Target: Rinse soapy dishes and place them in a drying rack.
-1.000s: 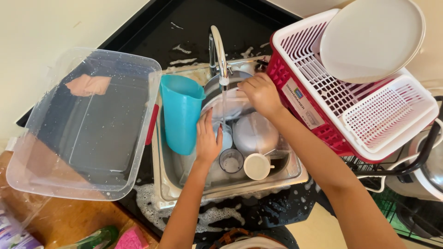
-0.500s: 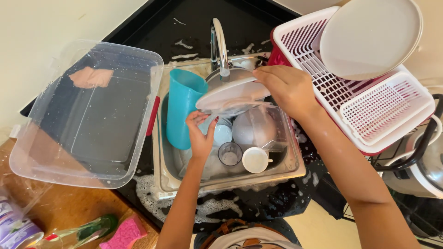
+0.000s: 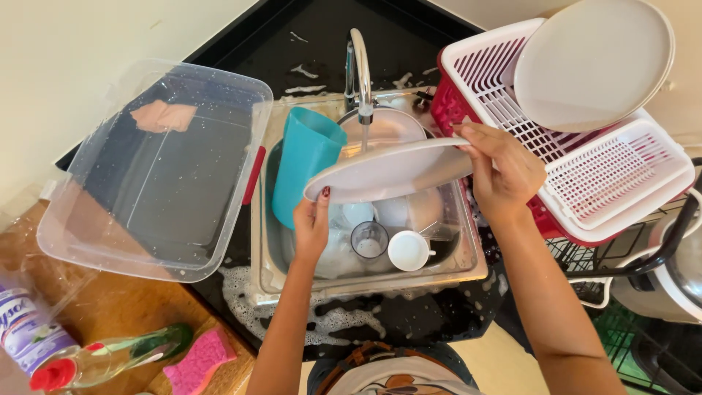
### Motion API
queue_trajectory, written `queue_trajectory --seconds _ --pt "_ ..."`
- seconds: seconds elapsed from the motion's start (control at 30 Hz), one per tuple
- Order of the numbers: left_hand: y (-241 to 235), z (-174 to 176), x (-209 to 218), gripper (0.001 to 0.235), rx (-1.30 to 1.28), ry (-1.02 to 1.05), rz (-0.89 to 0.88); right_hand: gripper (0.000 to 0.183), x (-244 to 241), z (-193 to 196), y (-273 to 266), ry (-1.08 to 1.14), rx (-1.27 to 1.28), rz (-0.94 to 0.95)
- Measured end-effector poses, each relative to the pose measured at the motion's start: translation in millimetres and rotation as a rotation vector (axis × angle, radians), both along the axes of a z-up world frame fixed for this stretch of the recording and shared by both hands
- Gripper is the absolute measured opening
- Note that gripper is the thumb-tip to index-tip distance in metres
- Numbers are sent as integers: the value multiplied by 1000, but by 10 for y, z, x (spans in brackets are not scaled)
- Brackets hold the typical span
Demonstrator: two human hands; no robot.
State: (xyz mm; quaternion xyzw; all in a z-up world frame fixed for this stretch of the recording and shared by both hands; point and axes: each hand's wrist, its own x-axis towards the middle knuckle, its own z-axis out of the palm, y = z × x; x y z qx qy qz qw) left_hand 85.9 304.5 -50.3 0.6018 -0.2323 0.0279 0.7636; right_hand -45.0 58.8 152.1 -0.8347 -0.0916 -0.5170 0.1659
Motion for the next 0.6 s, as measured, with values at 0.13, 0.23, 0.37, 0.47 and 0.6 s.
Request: queue_trajectory --seconds 0.13,0.23,0.37,0.47,0.6 --pt "94 -189 -79 27 84 104 5 16 44 -252 20 48 167 -35" --pt "113 -110 -158 35 161 137 66 17 218 -621 -81 108 313 -41" --pt "112 -33 -197 46 251 200 136 17 465 -1179 -218 175 519 -3" --pt "74 -302 -166 49 283 233 185 16 603 -1386 -250 252 441 -93" --pt "-71 -186 -257 49 236 222 220 24 718 -1514 -146 397 367 -217"
